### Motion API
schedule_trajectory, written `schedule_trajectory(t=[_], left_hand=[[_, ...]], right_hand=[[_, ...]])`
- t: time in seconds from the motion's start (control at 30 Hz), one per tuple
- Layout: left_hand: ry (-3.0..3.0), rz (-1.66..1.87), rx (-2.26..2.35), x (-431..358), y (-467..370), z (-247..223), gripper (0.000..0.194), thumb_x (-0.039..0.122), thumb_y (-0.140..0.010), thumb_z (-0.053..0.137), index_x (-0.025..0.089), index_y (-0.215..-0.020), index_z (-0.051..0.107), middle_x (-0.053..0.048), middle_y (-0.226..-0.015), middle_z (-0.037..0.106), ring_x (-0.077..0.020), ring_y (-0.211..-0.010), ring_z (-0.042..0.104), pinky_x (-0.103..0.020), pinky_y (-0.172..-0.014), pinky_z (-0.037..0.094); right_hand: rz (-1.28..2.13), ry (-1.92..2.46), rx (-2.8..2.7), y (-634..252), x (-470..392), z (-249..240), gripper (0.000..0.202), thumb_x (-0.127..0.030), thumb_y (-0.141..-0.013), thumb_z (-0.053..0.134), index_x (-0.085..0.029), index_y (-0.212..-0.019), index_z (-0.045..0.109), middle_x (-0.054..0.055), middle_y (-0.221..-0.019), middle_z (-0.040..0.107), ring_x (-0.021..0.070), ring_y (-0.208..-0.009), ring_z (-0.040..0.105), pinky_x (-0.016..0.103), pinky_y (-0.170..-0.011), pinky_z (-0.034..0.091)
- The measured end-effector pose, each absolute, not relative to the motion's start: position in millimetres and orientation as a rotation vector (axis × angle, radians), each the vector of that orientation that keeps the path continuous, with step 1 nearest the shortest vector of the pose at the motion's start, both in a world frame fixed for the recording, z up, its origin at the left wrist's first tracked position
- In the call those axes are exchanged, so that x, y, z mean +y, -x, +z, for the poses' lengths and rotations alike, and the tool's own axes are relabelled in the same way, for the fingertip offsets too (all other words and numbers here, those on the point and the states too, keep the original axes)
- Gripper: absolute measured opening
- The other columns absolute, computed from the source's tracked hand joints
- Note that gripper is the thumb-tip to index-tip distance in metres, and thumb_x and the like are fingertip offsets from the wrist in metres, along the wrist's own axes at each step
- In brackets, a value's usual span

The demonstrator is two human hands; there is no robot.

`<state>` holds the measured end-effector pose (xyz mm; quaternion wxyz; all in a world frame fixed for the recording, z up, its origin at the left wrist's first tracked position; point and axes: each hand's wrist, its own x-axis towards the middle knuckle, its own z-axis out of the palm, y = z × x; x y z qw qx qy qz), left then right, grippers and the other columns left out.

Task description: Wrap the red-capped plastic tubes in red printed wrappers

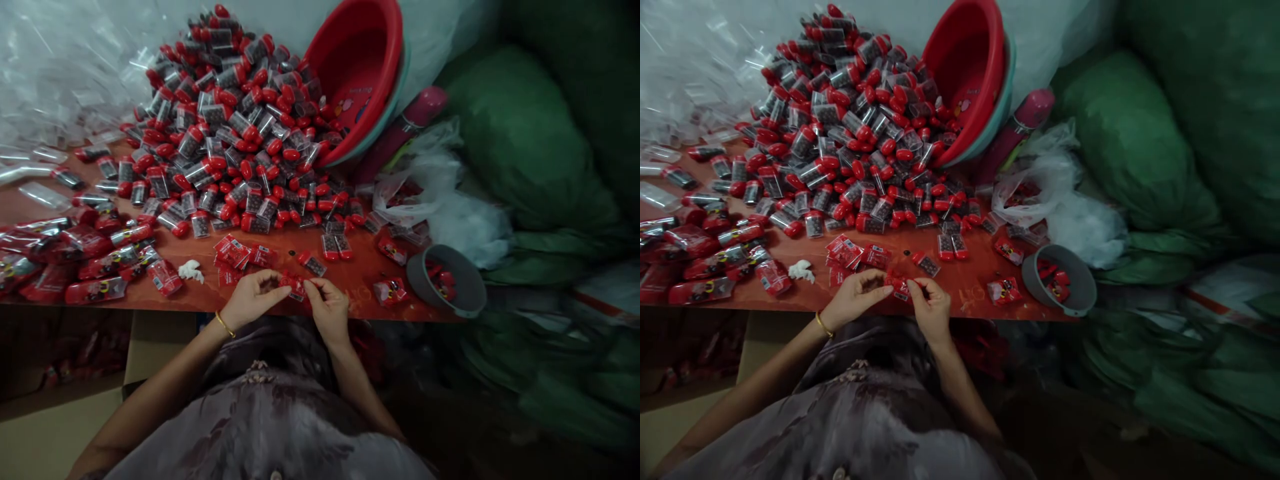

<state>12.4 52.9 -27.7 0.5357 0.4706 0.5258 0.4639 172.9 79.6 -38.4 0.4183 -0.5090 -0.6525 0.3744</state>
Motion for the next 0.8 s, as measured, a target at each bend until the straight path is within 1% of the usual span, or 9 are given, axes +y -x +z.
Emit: schedule_trajectory(t=[0.07,0.2,0.23,0.3,0.4,0.47,0.53,0.6,0.8], left_hand=[[-0.913,1.215,1.196,49,-21,-35,0.031,0.039,-0.067,0.07,0.014,-0.085,0.068,-0.004,-0.079,0.069,-0.0145,-0.071,0.059,-0.026,-0.07,0.047],[-0.665,1.313,1.32,46,-25,-43,0.037,0.048,-0.059,0.076,0.013,-0.064,0.066,0.0,-0.06,0.064,-0.0104,-0.056,0.054,-0.024,-0.06,0.048],[-0.614,1.317,1.34,47,-23,-43,0.039,0.05,-0.056,0.077,0.013,-0.06,0.064,0.001,-0.056,0.061,-0.0093,-0.053,0.052,-0.024,-0.057,0.048],[-0.535,1.322,1.342,50,-16,-40,0.043,0.052,-0.05,0.08,0.013,-0.057,0.062,0.003,-0.055,0.059,-0.0083,-0.051,0.051,-0.023,-0.054,0.048],[-0.449,1.317,1.31,54,-7,-31,0.046,0.052,-0.043,0.082,0.013,-0.059,0.064,0.002,-0.059,0.063,-0.0087,-0.054,0.055,-0.022,-0.053,0.049],[-0.395,1.291,1.259,55,-3,-27,0.047,0.051,-0.042,0.083,0.013,-0.061,0.065,0.0,-0.062,0.065,-0.0091,-0.055,0.057,-0.022,-0.054,0.05],[-0.353,1.262,1.192,56,0,-25,0.046,0.051,-0.044,0.083,0.013,-0.063,0.066,-0.001,-0.062,0.067,-0.0094,-0.054,0.058,-0.022,-0.055,0.05],[-0.315,1.241,1.127,56,2,-27,0.046,0.051,-0.047,0.082,0.012,-0.065,0.066,-0.001,-0.061,0.067,-0.0101,-0.054,0.059,-0.023,-0.057,0.051],[-0.28,1.228,1.067,54,7,-33,0.048,0.055,-0.05,0.08,0.012,-0.067,0.066,-0.003,-0.058,0.067,-0.011,-0.053,0.06,-0.023,-0.057,0.051]], right_hand=[[0.904,1.339,-1.545,-166,72,-48,0.023,-0.036,-0.084,0.056,-0.017,-0.075,0.065,-0.001,-0.063,0.065,0.0127,-0.057,0.058,0.023,-0.056,0.047],[0.83,1.26,-1.77,-163,77,-53,0.03,-0.032,-0.091,0.043,-0.017,-0.078,0.066,0.001,-0.065,0.065,0.0141,-0.059,0.058,0.025,-0.059,0.048],[0.762,1.2,-1.896,-166,86,-50,0.031,-0.028,-0.093,0.04,-0.017,-0.084,0.067,0.003,-0.071,0.067,0.0158,-0.067,0.06,0.027,-0.065,0.049],[0.547,1.042,-2.204,-176,110,-43,0.03,-0.019,-0.091,0.039,-0.017,-0.104,0.066,0.008,-0.097,0.07,0.02,-0.093,0.06,0.033,-0.086,0.047],[0.24,0.823,-2.772,-190,154,-30,0.048,-0.005,-0.085,0.039,-0.025,-0.126,0.056,0.008,-0.135,0.053,0.0234,-0.122,0.044,0.042,-0.099,0.035],[0.114,0.663,-3.047,-196,177,-25,0.054,-0.003,-0.082,0.043,-0.028,-0.128,0.053,0.005,-0.143,0.045,0.0262,-0.129,0.035,0.046,-0.101,0.029],[0.047,0.526,-3.2,-199,190,-20,0.048,-0.006,-0.082,0.046,-0.026,-0.125,0.056,0.006,-0.14,0.048,0.0275,-0.128,0.035,0.046,-0.101,0.026],[0.013,0.453,-3.262,-202,194,-16,0.04,-0.011,-0.083,0.048,-0.023,-0.12,0.059,0.008,-0.132,0.054,0.027,-0.121,0.041,0.043,-0.098,0.026],[-0.176,0.559,-3.261,-224,193,-9,0.037,-0.012,-0.08,0.053,-0.019,-0.116,0.058,0.01,-0.11,0.063,0.0237,-0.095,0.051,0.037,-0.085,0.027]])
